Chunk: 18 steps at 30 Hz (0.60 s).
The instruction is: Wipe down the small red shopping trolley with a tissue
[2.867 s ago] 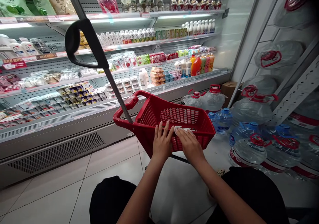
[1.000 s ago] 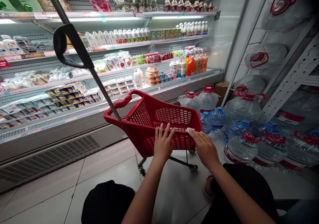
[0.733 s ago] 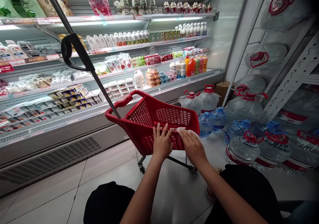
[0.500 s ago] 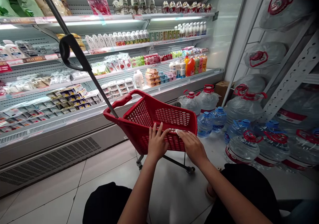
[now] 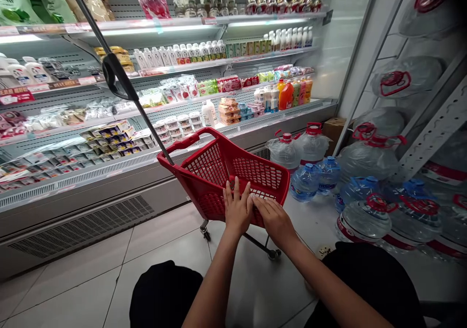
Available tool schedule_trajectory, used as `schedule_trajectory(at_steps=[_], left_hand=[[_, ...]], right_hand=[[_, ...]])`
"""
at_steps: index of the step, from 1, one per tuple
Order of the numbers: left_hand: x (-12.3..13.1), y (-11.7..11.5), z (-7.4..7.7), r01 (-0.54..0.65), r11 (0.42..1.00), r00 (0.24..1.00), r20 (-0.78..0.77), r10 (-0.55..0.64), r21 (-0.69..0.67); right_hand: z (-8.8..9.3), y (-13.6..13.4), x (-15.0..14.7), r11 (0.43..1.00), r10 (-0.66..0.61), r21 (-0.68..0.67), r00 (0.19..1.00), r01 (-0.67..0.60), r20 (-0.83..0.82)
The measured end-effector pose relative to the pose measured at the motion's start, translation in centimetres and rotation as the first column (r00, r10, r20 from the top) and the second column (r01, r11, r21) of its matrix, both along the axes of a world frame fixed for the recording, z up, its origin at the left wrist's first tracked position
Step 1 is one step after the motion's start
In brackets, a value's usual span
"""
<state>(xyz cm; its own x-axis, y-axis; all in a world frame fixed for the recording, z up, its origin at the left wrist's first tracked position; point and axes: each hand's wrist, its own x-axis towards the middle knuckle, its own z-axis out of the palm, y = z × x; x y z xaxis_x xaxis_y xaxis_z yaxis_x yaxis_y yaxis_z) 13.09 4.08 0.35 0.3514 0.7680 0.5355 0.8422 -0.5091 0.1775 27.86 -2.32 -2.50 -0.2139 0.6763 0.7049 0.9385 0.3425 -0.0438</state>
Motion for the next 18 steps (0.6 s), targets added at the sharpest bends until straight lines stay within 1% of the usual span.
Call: schedule_trajectory(at_steps=[2,5,9,12,14,16,18], left_hand=[[-0.7,0.4,0.2,0.008,1.0,1.0,-0.004,-0.008,0.001],[-1.6,1.0,0.7,0.021,1.0,1.0,-0.014,-0.021,-0.021],[-1.9,1.1,1.0,0.01,0.999,0.998,-0.06,-0.013,-0.046],[-1.4,0.0,0.4,0.01,1.0,0.992,-0.124,-0.012,-0.018],[-1.1,-1.3,-0.2,0.023,1.0,0.989,-0.146,-0.021,0.011],[-1.1,-2.4,-0.8,0.026,0.999,0.991,-0.135,-0.022,0.025],[-1.5,-3.0,-1.0,0.032,0.999,0.992,-0.119,-0.029,0.02]], right_hand=[[-0.1,-1.0,0.9,1.0,0.007,-0.024,1.0,-0.007,-0.003],[-0.2,-2.3,1.6,1.0,-0.011,-0.011,1.0,0.011,0.024],[-0.3,-3.1,0.4,1.0,-0.012,0.028,0.999,0.01,0.053],[-0.8,-3.8,-0.7,0.998,0.031,0.054,0.998,-0.034,0.058],[-1.2,-4.5,-0.7,0.995,0.066,0.07,0.996,-0.07,0.061],[-1.4,-5.0,0.2,0.992,0.109,0.051,0.991,-0.113,0.082],[-1.5,-5.1,1.9,0.989,0.142,0.014,0.984,-0.145,0.109]])
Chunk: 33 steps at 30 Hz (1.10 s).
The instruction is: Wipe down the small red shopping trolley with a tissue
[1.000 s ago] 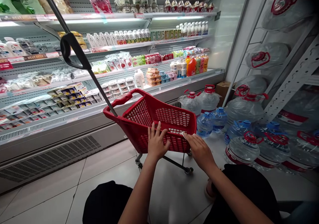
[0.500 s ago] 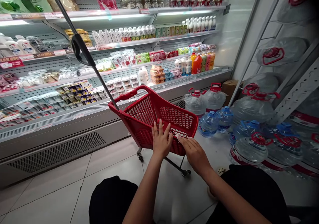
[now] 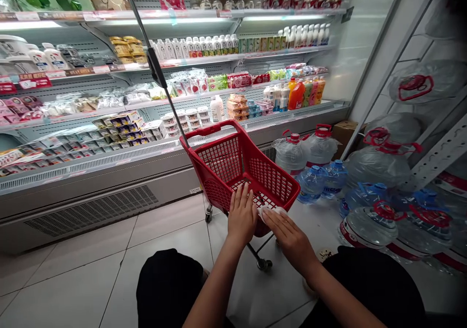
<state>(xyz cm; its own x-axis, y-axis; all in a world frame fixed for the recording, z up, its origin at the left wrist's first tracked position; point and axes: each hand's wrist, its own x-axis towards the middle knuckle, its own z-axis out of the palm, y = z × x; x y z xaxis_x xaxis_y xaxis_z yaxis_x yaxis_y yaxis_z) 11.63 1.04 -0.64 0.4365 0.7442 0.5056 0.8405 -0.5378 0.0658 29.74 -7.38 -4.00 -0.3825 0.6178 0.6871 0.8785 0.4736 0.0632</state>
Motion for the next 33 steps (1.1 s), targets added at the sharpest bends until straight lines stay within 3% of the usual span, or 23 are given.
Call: schedule_trajectory(at_steps=[5,12,15,21,25,29,33], left_hand=[[-0.7,0.5,0.6,0.073,0.996,0.997,-0.036,-0.075,-0.053],[0.1,2.3,0.8,0.108,0.993,0.99,-0.081,-0.112,-0.05],[-0.2,2.4,1.0,0.094,0.995,0.992,-0.076,-0.096,-0.026],[0.6,0.6,0.4,-0.006,1.0,0.999,-0.033,0.005,-0.016],[2.2,-1.5,-0.9,0.032,0.999,0.999,-0.003,-0.032,0.002],[2.4,-2.2,-1.1,0.032,0.999,0.999,-0.01,-0.032,0.018],[1.7,-1.8,-0.6,0.051,0.998,0.998,-0.05,-0.05,0.031]], right_hand=[[-0.1,1.1,3.2,0.997,-0.077,0.02,0.997,0.077,-0.022],[-0.6,1.0,-2.4,0.994,-0.091,0.053,0.995,0.094,-0.044],[-0.3,1.1,-2.1,0.997,-0.064,0.043,0.998,0.064,-0.018],[-0.3,1.7,2.9,0.989,-0.139,0.038,0.99,0.14,-0.028],[-1.1,1.4,1.4,0.983,-0.176,0.046,0.983,0.178,-0.049],[-1.3,0.8,-0.4,0.99,-0.13,0.044,0.991,0.131,-0.039],[-1.2,0.1,2.6,0.992,-0.127,0.027,0.992,0.127,0.001]])
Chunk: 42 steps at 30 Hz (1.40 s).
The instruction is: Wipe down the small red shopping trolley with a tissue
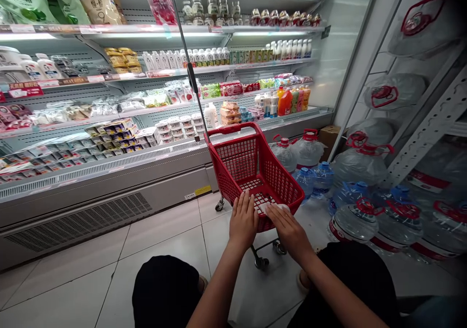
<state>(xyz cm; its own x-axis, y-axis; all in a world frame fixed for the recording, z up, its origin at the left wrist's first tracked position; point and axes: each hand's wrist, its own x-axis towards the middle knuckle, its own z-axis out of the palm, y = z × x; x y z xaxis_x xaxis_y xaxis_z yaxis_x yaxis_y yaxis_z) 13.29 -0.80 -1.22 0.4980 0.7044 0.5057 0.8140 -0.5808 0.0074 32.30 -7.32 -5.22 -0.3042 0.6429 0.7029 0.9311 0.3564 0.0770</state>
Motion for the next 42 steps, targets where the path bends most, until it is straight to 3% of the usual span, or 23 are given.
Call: schedule_trajectory(at_steps=[3,5,13,16,20,23,28,35,39,42], left_hand=[[0.1,0.1,-0.1,0.001,1.0,1.0,0.016,-0.001,0.008],[0.6,0.0,-0.3,-0.001,1.0,0.999,0.039,0.001,0.01],[0.6,-0.6,-0.3,-0.029,1.0,0.998,0.047,0.029,-0.013],[-0.4,-1.0,-0.1,-0.025,1.0,0.999,0.036,0.026,-0.014],[-0.7,-1.8,-0.3,-0.039,0.999,0.997,0.061,0.04,-0.013],[-0.5,-2.5,-0.5,-0.055,0.998,0.995,0.08,0.056,-0.019],[-1.3,-2.9,-0.5,-0.053,0.998,0.996,0.074,0.054,-0.017],[-2.1,-3.5,-0.4,-0.096,0.993,0.991,0.102,0.089,0.074],[-0.9,-4.6,-0.5,-0.053,0.995,0.996,0.079,0.046,0.089],[-0.7,-5.2,-0.7,-0.001,0.997,0.999,0.044,-0.002,0.077]], right_hand=[[-0.3,-0.7,2.9,0.998,-0.066,0.013,0.997,0.066,-0.035],[-0.6,-1.0,3.2,0.995,-0.094,0.029,0.993,0.096,-0.068],[-0.4,-1.7,-4.0,0.999,-0.009,0.039,0.998,0.012,-0.066],[0.0,-2.3,-2.7,1.0,0.017,0.013,1.0,-0.016,-0.026],[0.1,-3.4,0.0,0.998,-0.064,0.011,0.995,0.065,-0.071],[0.1,-3.7,-1.2,0.996,-0.084,0.012,0.992,0.086,-0.093],[0.5,-3.8,-5.2,1.0,0.011,0.016,0.998,-0.01,-0.054],[1.3,-4.2,-1.0,0.998,0.009,-0.064,0.999,-0.012,-0.041],[0.8,-3.4,-2.4,0.998,-0.056,-0.039,0.995,0.053,-0.082],[0.2,-3.0,-3.8,1.0,-0.019,-0.004,0.997,0.019,-0.078]])
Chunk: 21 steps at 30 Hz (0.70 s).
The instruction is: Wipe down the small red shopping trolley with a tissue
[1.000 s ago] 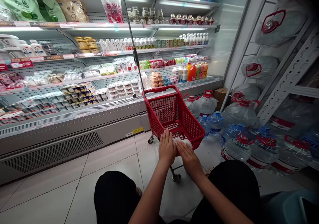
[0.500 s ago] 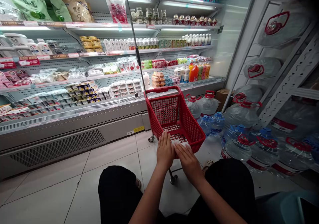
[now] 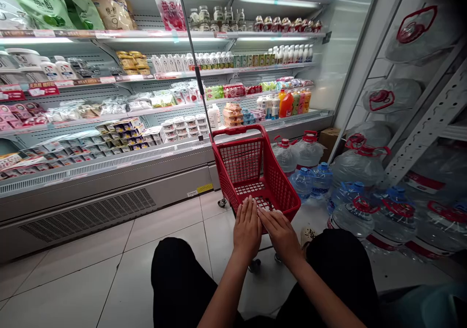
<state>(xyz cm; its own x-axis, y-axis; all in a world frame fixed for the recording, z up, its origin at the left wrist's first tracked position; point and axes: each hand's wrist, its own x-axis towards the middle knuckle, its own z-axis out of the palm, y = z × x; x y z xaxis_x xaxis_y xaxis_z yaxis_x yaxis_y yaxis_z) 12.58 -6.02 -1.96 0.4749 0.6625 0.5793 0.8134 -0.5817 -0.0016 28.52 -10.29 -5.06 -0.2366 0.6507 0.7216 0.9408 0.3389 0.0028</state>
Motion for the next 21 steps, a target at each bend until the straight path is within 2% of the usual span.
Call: schedule_trajectory(at_steps=[4,6,8,10,14,16,18,21], left_hand=[[-1.1,-0.2,-0.1,0.005,1.0,1.0,0.0,-0.005,-0.021],[-1.6,-0.1,-0.1,0.01,0.999,1.0,0.021,-0.009,-0.039],[-1.9,-0.1,-0.2,0.025,0.997,0.998,0.051,-0.021,-0.07],[-2.0,0.0,-0.1,0.053,0.993,0.995,0.084,-0.043,-0.109],[-2.3,0.1,0.3,0.126,0.969,0.98,0.181,-0.088,-0.213],[-2.8,0.2,0.6,0.157,0.954,0.966,0.239,-0.095,-0.257],[-3.2,0.4,0.8,0.177,0.944,0.956,0.275,-0.098,-0.279],[-3.6,0.5,0.9,0.184,0.937,0.954,0.285,-0.098,-0.295]], right_hand=[[-0.3,-0.5,2.3,0.999,0.047,-0.02,0.998,-0.046,0.043],[-0.3,-0.9,3.9,1.0,-0.012,-0.015,1.0,0.012,0.007],[-0.3,-1.1,4.2,0.997,-0.073,-0.002,0.996,0.073,-0.042],[-0.3,-1.0,2.6,0.998,-0.069,0.009,0.996,0.07,-0.056],[-0.5,-0.1,-3.3,0.994,0.069,0.091,0.997,-0.066,-0.033],[-0.4,0.0,-4.5,0.989,0.115,0.095,0.993,-0.114,-0.007],[-0.2,-0.2,-3.5,0.99,0.133,0.043,0.991,-0.134,0.028],[0.1,-0.8,0.1,0.996,0.091,-0.009,0.996,-0.091,0.018]])
